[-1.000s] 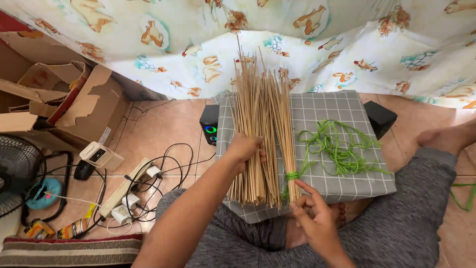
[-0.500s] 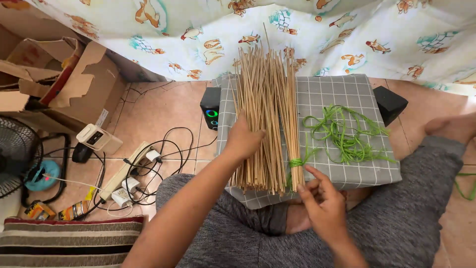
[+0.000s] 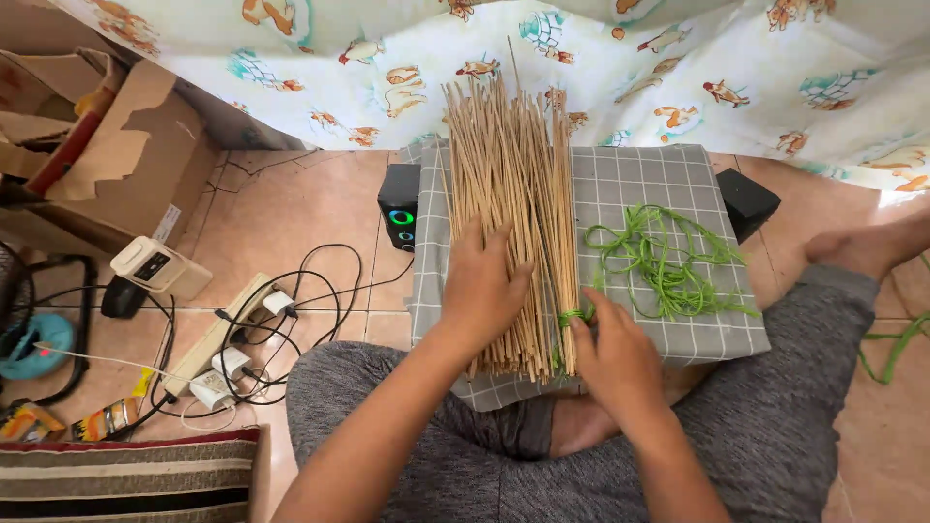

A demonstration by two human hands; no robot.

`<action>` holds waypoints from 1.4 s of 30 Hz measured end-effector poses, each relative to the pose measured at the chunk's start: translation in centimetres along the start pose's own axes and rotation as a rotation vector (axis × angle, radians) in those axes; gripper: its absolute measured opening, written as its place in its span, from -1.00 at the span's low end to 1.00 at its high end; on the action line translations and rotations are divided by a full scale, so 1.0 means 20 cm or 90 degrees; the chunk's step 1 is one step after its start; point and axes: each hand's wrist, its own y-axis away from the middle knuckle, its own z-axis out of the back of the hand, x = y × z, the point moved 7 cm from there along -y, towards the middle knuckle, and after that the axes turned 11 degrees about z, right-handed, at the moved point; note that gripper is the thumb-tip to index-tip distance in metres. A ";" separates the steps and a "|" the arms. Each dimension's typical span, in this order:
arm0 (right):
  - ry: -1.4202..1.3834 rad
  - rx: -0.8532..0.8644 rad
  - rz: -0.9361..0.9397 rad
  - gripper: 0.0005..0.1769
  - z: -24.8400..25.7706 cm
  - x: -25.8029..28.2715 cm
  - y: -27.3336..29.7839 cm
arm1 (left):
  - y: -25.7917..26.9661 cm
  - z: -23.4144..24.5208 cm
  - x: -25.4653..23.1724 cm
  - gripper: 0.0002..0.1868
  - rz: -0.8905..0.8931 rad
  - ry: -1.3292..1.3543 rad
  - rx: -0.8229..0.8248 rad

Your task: The person is organizing thin bamboo sticks into bundles and securing each bundle by tying a green plastic strip around it.

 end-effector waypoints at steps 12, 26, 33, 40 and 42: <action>-0.282 -0.011 -0.141 -0.10 0.06 0.10 -0.07 | -0.08 -0.16 0.14 -0.31 0.070 -0.114 0.060; -0.440 -0.125 -0.008 -0.39 0.06 -0.08 0.04 | -0.10 -0.22 0.14 -0.19 0.031 -0.167 0.048; -0.552 -0.148 -0.002 -0.20 0.05 -0.18 0.09 | -0.16 -0.38 0.20 -0.01 -0.076 -0.266 -0.124; -0.519 -0.132 0.035 -0.18 0.09 -0.18 0.10 | -0.22 -0.46 0.26 0.04 -0.024 -0.331 -0.040; -0.588 -0.138 0.008 -0.19 0.08 -0.19 0.11 | -0.21 -0.49 0.27 -0.03 -0.054 -0.339 -0.027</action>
